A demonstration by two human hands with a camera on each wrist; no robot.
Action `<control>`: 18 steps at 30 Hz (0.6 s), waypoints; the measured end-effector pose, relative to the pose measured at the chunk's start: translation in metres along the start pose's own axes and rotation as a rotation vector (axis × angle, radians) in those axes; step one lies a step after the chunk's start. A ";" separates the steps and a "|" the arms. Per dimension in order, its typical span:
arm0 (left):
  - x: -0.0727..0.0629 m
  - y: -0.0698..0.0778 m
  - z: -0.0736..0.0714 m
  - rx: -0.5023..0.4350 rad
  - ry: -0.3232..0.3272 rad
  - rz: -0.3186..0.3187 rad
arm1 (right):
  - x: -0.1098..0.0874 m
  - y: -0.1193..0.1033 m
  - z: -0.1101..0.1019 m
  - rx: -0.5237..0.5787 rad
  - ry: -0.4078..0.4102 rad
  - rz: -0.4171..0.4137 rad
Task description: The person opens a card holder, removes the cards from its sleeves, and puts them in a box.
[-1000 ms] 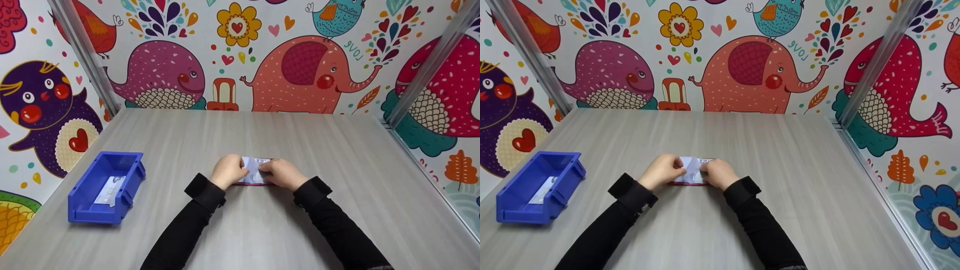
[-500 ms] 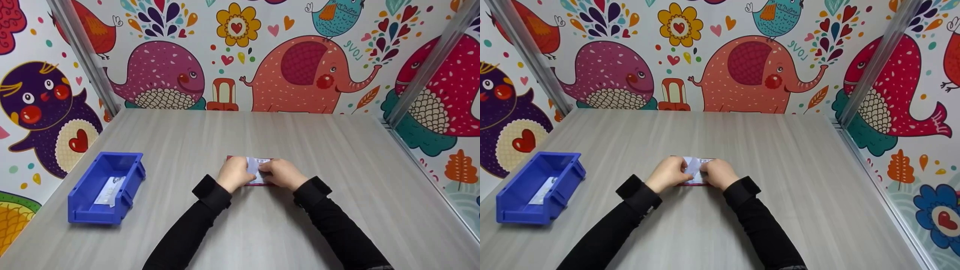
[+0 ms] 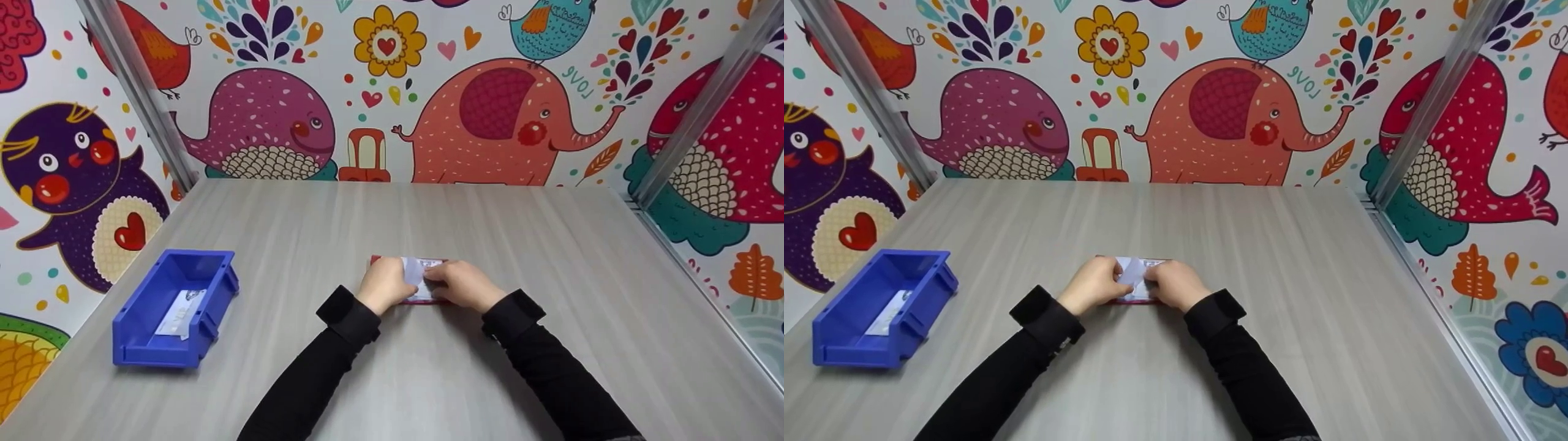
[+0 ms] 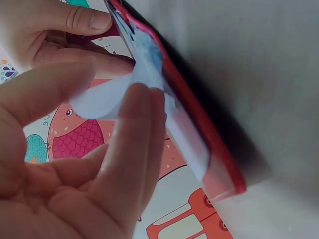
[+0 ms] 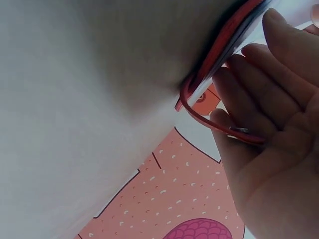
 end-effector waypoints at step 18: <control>0.001 -0.005 -0.005 -0.020 -0.011 -0.001 | -0.002 -0.006 -0.018 -0.016 0.083 0.077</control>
Point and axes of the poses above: each hand's wrist, its own x-axis towards the middle knuckle, its own z-axis out of the palm, y = z × x, the point moved 1 cm from there along x, towards the middle knuckle, and after that the axes turned 10 degrees about -z, right-handed, at the moved point
